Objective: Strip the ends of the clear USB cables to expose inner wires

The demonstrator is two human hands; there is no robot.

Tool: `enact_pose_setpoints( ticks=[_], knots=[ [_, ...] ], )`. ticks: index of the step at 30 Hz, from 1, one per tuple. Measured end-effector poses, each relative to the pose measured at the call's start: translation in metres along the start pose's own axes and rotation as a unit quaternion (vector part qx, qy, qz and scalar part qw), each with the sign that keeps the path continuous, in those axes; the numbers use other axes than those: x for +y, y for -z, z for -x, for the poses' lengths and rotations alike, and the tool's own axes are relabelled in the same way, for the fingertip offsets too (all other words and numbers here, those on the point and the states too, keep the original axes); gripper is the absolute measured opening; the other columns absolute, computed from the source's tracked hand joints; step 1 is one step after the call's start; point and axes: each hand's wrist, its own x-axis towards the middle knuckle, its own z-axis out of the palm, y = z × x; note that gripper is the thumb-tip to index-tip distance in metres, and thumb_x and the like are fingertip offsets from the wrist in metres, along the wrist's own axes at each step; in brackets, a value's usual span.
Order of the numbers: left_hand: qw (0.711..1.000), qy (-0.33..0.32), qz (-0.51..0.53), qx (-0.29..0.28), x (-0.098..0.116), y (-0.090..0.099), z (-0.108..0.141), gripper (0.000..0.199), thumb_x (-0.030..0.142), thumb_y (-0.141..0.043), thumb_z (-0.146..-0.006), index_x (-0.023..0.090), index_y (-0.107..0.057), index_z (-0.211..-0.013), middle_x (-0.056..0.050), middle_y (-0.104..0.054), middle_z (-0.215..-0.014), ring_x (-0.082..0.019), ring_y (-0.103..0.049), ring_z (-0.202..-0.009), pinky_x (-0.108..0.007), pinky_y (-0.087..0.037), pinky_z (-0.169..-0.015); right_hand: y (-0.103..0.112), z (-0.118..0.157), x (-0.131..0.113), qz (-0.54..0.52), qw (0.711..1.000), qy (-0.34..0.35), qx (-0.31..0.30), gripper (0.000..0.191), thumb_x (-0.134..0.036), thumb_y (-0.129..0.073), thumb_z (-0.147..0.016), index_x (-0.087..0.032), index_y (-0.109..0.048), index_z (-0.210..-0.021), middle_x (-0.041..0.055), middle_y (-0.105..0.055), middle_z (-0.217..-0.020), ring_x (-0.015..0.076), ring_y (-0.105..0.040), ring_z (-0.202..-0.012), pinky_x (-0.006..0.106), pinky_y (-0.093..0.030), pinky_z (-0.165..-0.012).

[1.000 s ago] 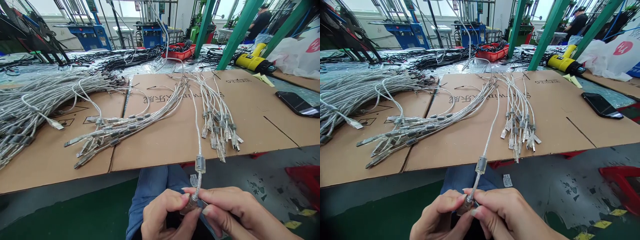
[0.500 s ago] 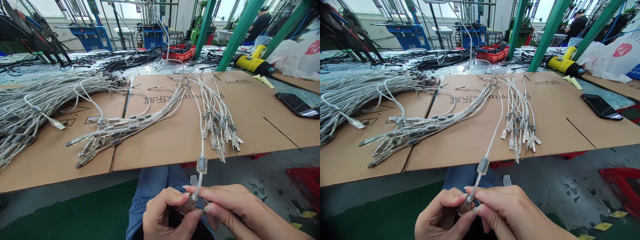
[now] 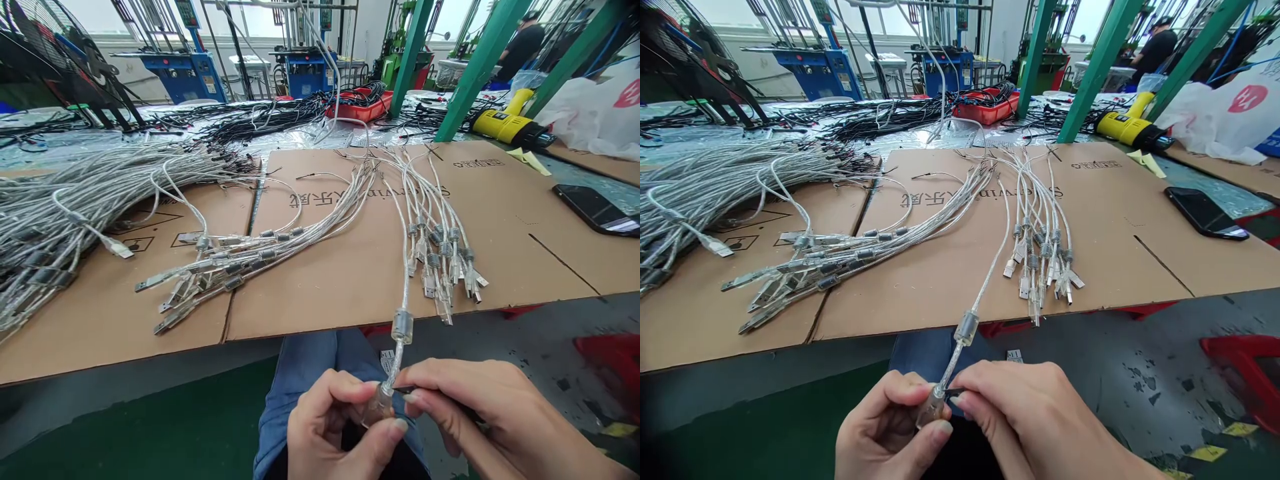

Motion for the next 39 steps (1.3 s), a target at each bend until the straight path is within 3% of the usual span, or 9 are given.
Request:
enact_pose_setpoints(
  ticks=[6, 12, 19, 22, 25, 29, 32, 35, 39],
  knots=[
    [0.997, 0.009, 0.035, 0.073, -0.004, -0.006, 0.004, 0.021, 0.013, -0.081, -0.055, 0.017, -0.064, -0.068, 0.003, -0.062, -0.059, -0.004, -0.058, -0.052, -0.009, -0.049, -0.054, -0.001, 0.004, 0.001, 0.025, 1.000, -0.005, -0.009, 0.026, -0.004, -0.047, -0.080, -0.024, -0.062, -0.086, -0.0015, -0.075, -0.080, 0.0122, -0.070, -0.064, 0.013, -0.053, -0.058],
    [0.995, -0.053, -0.042, -0.076, -0.009, 0.013, 0.001, 0.035, -0.004, -0.070, -0.061, 0.023, -0.066, -0.083, 0.002, -0.067, -0.069, -0.007, -0.063, -0.060, -0.014, -0.054, -0.059, -0.003, 0.005, 0.002, 0.062, 0.998, 0.006, -0.003, 0.026, -0.006, -0.041, -0.084, -0.021, -0.061, -0.076, 0.0019, -0.074, -0.080, 0.0127, -0.070, -0.064, 0.014, -0.051, -0.054],
    [0.979, -0.146, -0.114, -0.080, -0.014, 0.016, -0.002, 0.043, -0.008, -0.068, -0.060, 0.023, -0.064, -0.089, 0.001, -0.066, -0.068, -0.010, -0.063, -0.059, -0.017, -0.055, -0.057, -0.004, 0.008, 0.005, 0.117, 0.992, 0.012, -0.037, 0.030, -0.010, -0.036, -0.089, -0.020, -0.062, -0.077, 0.0070, -0.074, -0.080, 0.0179, -0.070, -0.064, 0.021, -0.048, -0.045],
    [0.976, -0.160, -0.122, -0.081, -0.014, 0.015, -0.003, 0.044, -0.009, -0.068, -0.059, 0.023, -0.064, -0.089, 0.001, -0.066, -0.069, -0.010, -0.063, -0.059, -0.017, -0.055, -0.056, 0.000, 0.005, 0.006, 0.091, 0.994, 0.017, -0.056, 0.036, -0.012, -0.034, -0.090, -0.020, -0.061, -0.068, 0.0051, -0.072, -0.068, 0.0164, -0.068, -0.057, 0.020, -0.045, -0.044],
    [0.973, -0.174, -0.118, -0.094, -0.013, 0.016, -0.004, 0.048, -0.010, -0.068, -0.058, 0.024, -0.065, -0.092, 0.001, -0.066, -0.069, -0.010, -0.064, -0.059, -0.017, -0.055, -0.056, 0.008, -0.001, 0.005, 0.031, 0.989, -0.057, -0.132, 0.036, -0.017, -0.036, -0.092, -0.021, -0.061, -0.066, -0.0016, -0.062, -0.054, 0.0127, -0.060, -0.049, 0.019, -0.045, -0.048],
    [0.979, -0.148, -0.103, -0.099, -0.013, 0.018, -0.002, 0.047, -0.009, -0.068, -0.059, 0.025, -0.065, -0.092, 0.001, -0.066, -0.070, -0.009, -0.063, -0.060, -0.016, -0.055, -0.057, 0.016, -0.005, 0.003, -0.009, 0.964, -0.174, -0.199, 0.030, -0.029, -0.042, -0.094, -0.023, -0.063, -0.074, -0.0035, -0.063, -0.062, 0.0119, -0.059, -0.060, 0.020, -0.047, -0.059],
    [0.985, -0.116, -0.090, -0.092, -0.013, 0.018, -0.001, 0.043, -0.007, -0.068, -0.061, 0.025, -0.065, -0.089, 0.002, -0.065, -0.070, -0.009, -0.063, -0.061, -0.016, -0.055, -0.059, 0.013, -0.003, 0.002, -0.017, 0.977, -0.128, -0.171, 0.026, -0.023, -0.043, -0.092, -0.021, -0.060, -0.072, -0.0042, -0.061, -0.059, 0.0109, -0.056, -0.053, 0.019, -0.044, -0.054],
    [0.987, -0.113, -0.079, -0.080, -0.013, 0.017, -0.001, 0.039, -0.007, -0.069, -0.060, 0.022, -0.064, -0.086, 0.002, -0.064, -0.069, -0.009, -0.062, -0.060, -0.016, -0.055, -0.058, 0.005, 0.002, 0.004, -0.043, 0.994, -0.053, -0.089, 0.018, -0.011, -0.048, -0.087, -0.023, -0.061, -0.084, -0.0058, -0.065, -0.065, 0.0089, -0.059, -0.053, 0.015, -0.045, -0.052],
    [0.986, -0.123, -0.087, -0.075, -0.014, 0.015, -0.001, 0.039, -0.007, -0.069, -0.060, 0.022, -0.063, -0.085, 0.002, -0.063, -0.068, -0.007, -0.060, -0.059, -0.015, -0.054, -0.057, -0.002, 0.007, 0.003, 0.008, 1.000, -0.005, -0.027, 0.026, -0.003, -0.045, -0.082, -0.023, -0.060, -0.089, -0.0032, -0.072, -0.079, 0.0097, -0.066, -0.060, 0.013, -0.048, -0.056]
  ],
)
